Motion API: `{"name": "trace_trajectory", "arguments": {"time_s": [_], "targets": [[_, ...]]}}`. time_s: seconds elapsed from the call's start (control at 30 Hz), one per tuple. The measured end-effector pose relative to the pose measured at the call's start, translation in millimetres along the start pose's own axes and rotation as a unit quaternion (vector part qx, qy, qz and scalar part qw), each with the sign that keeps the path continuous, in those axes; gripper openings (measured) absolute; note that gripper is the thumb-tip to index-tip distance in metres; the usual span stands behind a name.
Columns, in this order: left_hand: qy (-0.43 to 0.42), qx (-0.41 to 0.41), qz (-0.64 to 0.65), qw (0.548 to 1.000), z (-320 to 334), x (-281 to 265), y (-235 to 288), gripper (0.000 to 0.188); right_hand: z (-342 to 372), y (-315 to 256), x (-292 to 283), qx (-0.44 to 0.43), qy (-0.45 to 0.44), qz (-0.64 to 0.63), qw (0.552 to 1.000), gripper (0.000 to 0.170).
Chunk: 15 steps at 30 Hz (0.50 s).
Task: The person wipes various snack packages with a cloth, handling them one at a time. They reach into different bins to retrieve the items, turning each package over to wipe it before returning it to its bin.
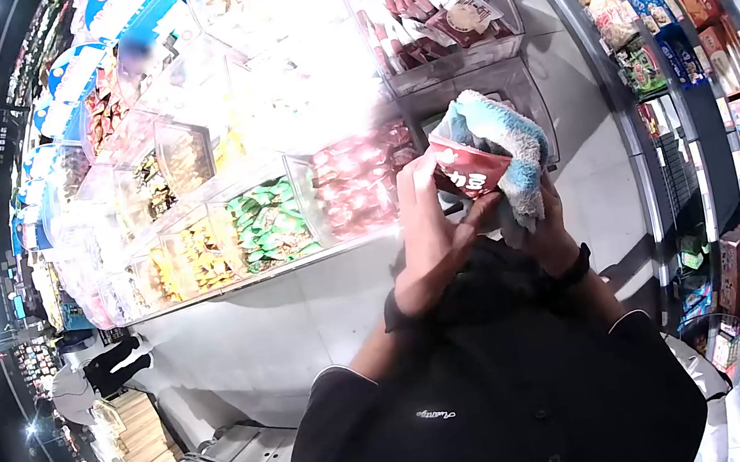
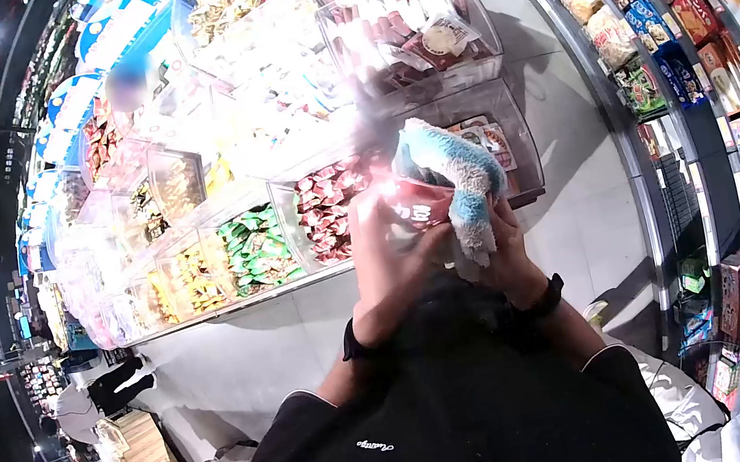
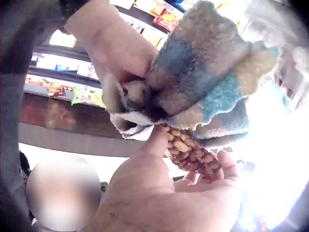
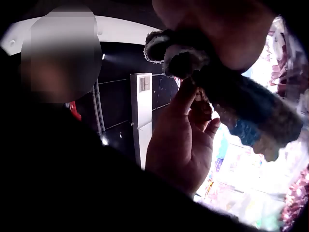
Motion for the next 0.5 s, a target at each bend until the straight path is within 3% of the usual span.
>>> {"name": "trace_trajectory", "arguments": {"time_s": [0.13,0.2,0.23,0.33,0.37,0.43,0.47,0.5], "targets": [[-0.154,-0.111,0.009,0.982,4,21,-7,0.076,-12,-2,-5,0.081,0.043,-0.019,0.996,0.043],[-0.162,-0.077,0.112,0.977,7,25,-9,0.073,-12,2,-8,0.125,0.09,-0.05,0.987,0.044],[-0.165,-0.058,0.164,0.971,7,26,-8,0.071,-8,9,-5,0.157,0.125,-0.149,0.968,0.045],[-0.176,-0.208,0.365,0.89,8,32,-21,0.057,1,22,6,0.202,0.239,-0.426,0.849,0.048],[-0.18,-0.26,0.421,0.85,10,35,-22,0.054,2,22,7,0.206,0.242,-0.452,0.833,0.05],[-0.17,-0.263,0.403,0.86,8,30,-25,0.038,5,19,10,0.212,0.247,-0.503,0.801,0.055],[-0.171,-0.266,0.406,0.858,8,28,-27,0.034,10,23,13,0.224,0.245,-0.506,0.796,0.055],[-0.173,-0.268,0.41,0.855,8,27,-29,0.031,15,25,9,0.225,0.23,-0.43,0.844,0.051]]}}
Point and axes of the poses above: each hand's wrist, its own z-axis away from the middle knuckle, its own x-axis out of the palm, y = z × x, the point moved 10 cm from there along -z, towards the middle knuckle, and after that the axes turned 11 degrees about -x, right-handed, at the moved point
